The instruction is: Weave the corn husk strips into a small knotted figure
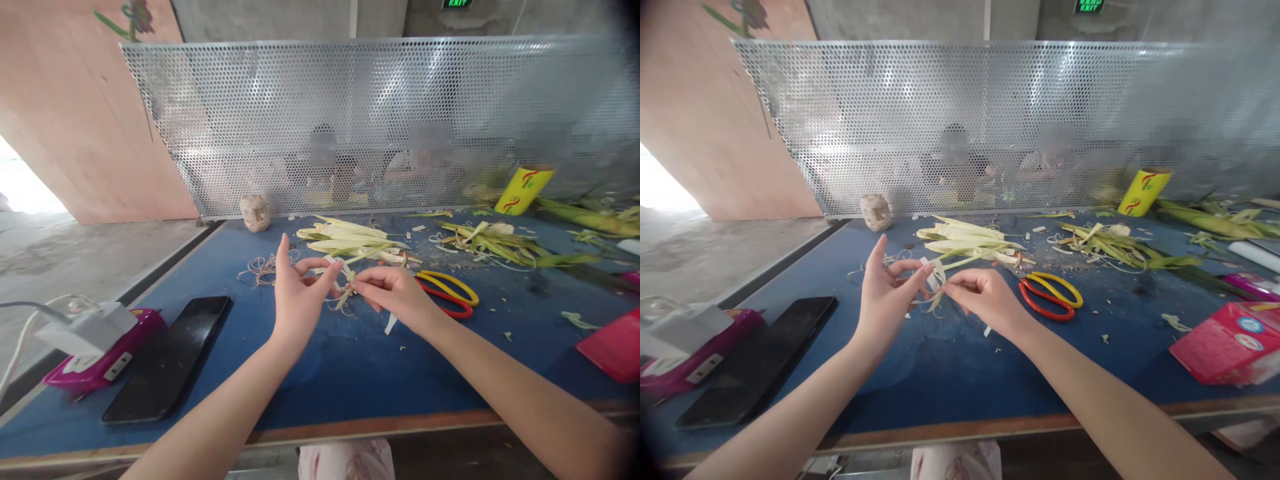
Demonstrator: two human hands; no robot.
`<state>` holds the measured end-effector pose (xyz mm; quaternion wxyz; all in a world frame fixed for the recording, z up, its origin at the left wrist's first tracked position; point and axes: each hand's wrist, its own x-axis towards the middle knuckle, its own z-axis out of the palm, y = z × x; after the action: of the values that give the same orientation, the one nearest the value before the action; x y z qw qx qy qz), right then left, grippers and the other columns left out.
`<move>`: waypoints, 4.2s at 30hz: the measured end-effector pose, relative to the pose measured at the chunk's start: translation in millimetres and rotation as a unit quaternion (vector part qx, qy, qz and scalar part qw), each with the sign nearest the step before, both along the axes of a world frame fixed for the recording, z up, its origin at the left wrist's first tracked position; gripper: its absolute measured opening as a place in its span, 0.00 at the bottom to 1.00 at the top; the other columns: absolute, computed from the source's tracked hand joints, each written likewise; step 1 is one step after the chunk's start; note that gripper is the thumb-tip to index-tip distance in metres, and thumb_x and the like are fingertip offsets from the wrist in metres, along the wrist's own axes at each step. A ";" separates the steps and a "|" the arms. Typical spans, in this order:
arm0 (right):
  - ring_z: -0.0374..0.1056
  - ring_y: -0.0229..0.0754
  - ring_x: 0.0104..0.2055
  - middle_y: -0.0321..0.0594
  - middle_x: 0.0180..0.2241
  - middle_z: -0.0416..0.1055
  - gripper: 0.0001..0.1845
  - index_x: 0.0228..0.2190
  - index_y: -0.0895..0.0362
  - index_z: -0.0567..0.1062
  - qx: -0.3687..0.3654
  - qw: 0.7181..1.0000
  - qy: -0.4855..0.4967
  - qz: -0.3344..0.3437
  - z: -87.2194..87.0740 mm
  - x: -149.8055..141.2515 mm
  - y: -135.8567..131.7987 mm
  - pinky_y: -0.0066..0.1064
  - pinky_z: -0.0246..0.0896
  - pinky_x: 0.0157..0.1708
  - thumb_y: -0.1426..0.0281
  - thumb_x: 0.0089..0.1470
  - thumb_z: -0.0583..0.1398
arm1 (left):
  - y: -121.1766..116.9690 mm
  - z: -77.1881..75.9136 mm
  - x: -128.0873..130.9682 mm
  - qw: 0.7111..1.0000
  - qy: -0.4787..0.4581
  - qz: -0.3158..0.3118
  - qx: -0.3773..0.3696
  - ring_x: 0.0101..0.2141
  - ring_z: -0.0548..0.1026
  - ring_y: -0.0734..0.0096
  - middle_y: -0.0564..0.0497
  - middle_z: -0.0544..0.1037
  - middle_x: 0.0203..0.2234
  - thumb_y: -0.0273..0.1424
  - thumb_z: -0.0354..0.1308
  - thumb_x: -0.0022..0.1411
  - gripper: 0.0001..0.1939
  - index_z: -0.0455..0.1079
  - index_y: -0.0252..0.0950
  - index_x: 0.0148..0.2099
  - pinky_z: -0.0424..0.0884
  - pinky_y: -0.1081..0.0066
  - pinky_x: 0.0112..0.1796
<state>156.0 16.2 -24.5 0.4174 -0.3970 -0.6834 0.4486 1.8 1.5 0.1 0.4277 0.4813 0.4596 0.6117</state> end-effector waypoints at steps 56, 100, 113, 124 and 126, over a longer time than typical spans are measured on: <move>0.50 0.28 0.16 0.31 0.16 0.62 0.15 0.24 0.59 0.71 -0.050 0.992 0.118 0.000 -3.0 -0.6 4.2 0.23 0.45 0.17 0.59 0.50 0.58 | -3.9 -13.6 1.8 0.976 0.054 -0.212 0.014 0.27 0.73 0.77 0.44 0.68 0.46 0.20 0.61 0.45 0.57 0.25 0.52 0.64 0.68 0.78 0.20; 0.45 0.26 0.13 0.26 0.14 0.52 0.09 0.32 0.59 0.71 0.005 0.996 0.070 -0.048 10.5 6.1 -3.3 0.21 0.37 0.12 0.66 0.54 0.55 | -2.9 -10.9 4.0 0.969 -0.014 -0.245 -0.030 0.23 0.76 0.68 0.54 0.74 0.22 0.22 0.62 0.46 0.49 0.37 0.33 0.64 0.65 0.77 0.19; 0.50 0.27 0.15 0.28 0.18 0.58 0.08 0.28 0.57 0.70 -0.001 0.996 0.078 -0.029 9.2 10.2 0.1 0.22 0.43 0.13 0.65 0.51 0.57 | -1.3 -1.5 1.9 0.969 -0.082 -0.220 -0.073 0.25 0.77 0.67 0.50 0.75 0.25 0.29 0.54 0.58 0.36 0.41 0.31 0.63 0.66 0.75 0.20; 0.50 0.28 0.14 0.30 0.14 0.59 0.20 0.26 0.59 0.73 -0.113 0.992 0.058 -0.008 -0.1 3.2 6.0 0.22 0.43 0.14 0.54 0.45 0.60 | -1.7 -2.8 5.0 0.969 -0.048 -0.226 -0.091 0.25 0.77 0.67 0.47 0.78 0.25 0.27 0.56 0.57 0.38 0.40 0.31 0.64 0.67 0.76 0.19; 0.50 0.27 0.14 0.29 0.14 0.59 0.20 0.27 0.60 0.73 -0.113 0.990 0.073 -0.033 -1.8 2.8 6.7 0.22 0.42 0.14 0.54 0.43 0.62 | -2.4 -1.6 5.8 0.970 -0.050 -0.219 -0.094 0.25 0.77 0.67 0.47 0.78 0.25 0.27 0.57 0.56 0.39 0.40 0.31 0.64 0.67 0.77 0.19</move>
<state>158.8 22.9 -26.3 0.4331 -0.4300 -0.5824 0.5370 7.6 -0.9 -1.5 0.6166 0.4972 0.3764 0.4805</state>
